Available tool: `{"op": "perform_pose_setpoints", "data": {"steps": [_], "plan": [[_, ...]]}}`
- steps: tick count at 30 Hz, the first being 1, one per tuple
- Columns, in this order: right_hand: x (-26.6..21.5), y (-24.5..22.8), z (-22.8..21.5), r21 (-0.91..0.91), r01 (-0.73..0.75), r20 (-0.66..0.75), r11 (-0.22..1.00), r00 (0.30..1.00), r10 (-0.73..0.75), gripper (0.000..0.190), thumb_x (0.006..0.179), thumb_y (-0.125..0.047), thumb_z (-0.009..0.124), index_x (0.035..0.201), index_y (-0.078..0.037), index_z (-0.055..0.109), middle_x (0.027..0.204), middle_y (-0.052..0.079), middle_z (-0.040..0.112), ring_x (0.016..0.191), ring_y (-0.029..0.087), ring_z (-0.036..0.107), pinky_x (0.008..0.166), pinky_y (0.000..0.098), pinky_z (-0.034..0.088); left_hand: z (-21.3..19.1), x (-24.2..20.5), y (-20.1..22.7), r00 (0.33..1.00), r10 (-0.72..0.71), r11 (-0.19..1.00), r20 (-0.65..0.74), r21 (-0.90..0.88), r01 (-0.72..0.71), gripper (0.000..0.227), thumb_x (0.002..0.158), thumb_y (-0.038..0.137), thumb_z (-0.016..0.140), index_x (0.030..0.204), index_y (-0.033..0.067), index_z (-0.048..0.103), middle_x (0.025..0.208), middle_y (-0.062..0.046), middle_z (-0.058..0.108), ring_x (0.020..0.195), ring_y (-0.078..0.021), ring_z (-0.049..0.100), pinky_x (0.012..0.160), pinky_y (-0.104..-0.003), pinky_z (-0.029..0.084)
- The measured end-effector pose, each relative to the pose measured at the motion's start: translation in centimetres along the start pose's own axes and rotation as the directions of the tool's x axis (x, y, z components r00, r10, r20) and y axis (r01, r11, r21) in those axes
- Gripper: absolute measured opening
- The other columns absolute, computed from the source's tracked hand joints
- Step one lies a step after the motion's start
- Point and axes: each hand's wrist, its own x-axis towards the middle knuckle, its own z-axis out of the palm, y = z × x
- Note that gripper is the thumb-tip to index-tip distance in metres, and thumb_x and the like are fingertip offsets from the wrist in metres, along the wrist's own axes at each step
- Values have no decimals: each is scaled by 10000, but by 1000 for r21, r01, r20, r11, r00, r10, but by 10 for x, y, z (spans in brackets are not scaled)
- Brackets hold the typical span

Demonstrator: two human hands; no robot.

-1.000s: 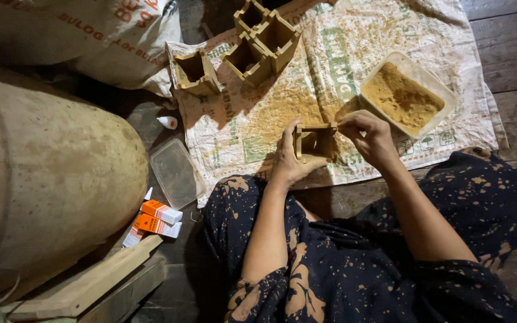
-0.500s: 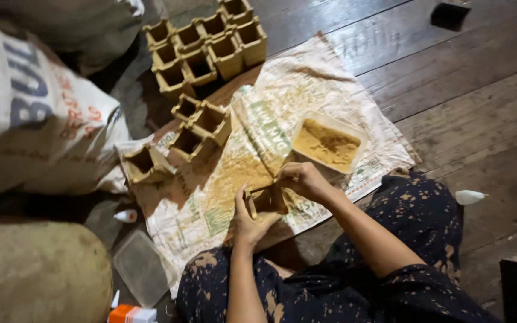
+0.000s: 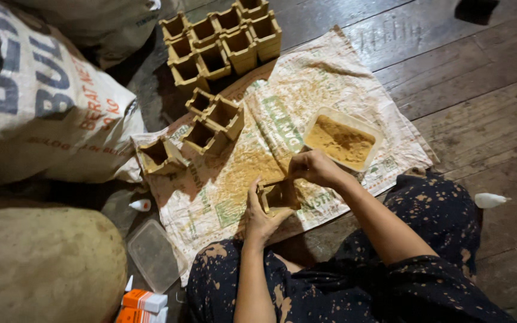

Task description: The person assembles rectangular clay molds by hand, applying adhesive from a small bottle to the edges and pressing pieces together while sitting on the floor.

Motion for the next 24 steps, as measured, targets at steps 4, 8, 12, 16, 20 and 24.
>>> {"op": "perform_pose_setpoints", "data": {"steps": [4, 8, 12, 16, 20, 24], "plan": [[-2, -1, 3, -8, 23, 35, 1000, 999, -22, 126, 821, -119, 816, 939, -135, 775, 829, 114, 772, 846, 315, 756, 807, 417, 572, 11, 5, -26, 998, 54, 998, -28, -23, -55, 1133, 583, 345, 977, 1530, 264, 360, 1423, -214, 533, 1281, -455, 565, 1049, -525, 509], [7, 49, 17, -33, 135, -54, 990, 989, -136, 139, 843, -63, 801, 973, -102, 768, 844, 177, 745, 867, 411, 725, 836, 457, 555, 3, 0, -14, 999, 32, 999, -32, 16, -32, 1173, 536, 369, 963, 1531, 240, 357, 1370, -206, 580, 1259, -453, 589, 1045, -577, 495], [-5, 40, -2, -46, 148, -157, 988, 976, -154, 183, 908, -125, 776, 1090, -130, 766, 910, 154, 743, 924, 385, 723, 833, 442, 547, -8, 0, -7, 996, 71, 997, -54, -23, -72, 1212, 500, 434, 978, 1523, 208, 368, 1347, -239, 589, 1266, -496, 565, 1042, -581, 488], [-9, 118, -41, -442, 31, -390, 897, 893, -223, 107, 983, -186, 838, 1072, -227, 795, 876, 51, 719, 862, 292, 719, 773, 363, 548, -4, 2, -21, 995, 96, 995, -20, -39, -97, 1233, 518, 448, 972, 1551, 239, 332, 1416, -212, 525, 1356, -489, 476, 1121, -594, 407], [-17, 136, -51, -707, -315, -479, 633, 872, -101, 85, 935, -199, 846, 998, -147, 826, 769, 105, 719, 831, 304, 748, 699, 384, 593, 2, 3, -34, 986, 166, 986, -17, -2, -166, 1199, 538, 268, 961, 1550, 235, 319, 1418, -203, 530, 1308, -491, 515, 1087, -588, 446], [-13, 193, -47, -843, -385, -384, 375, 920, 81, 196, 868, -413, 767, 825, -226, 805, 704, 40, 694, 757, 272, 738, 647, 367, 605, 4, 5, -34, 976, 218, 976, -16, 12, -218, 1138, 580, 209, 920, 1549, 220, 323, 1430, -199, 519, 1310, -491, 509, 1089, -586, 438]]}}
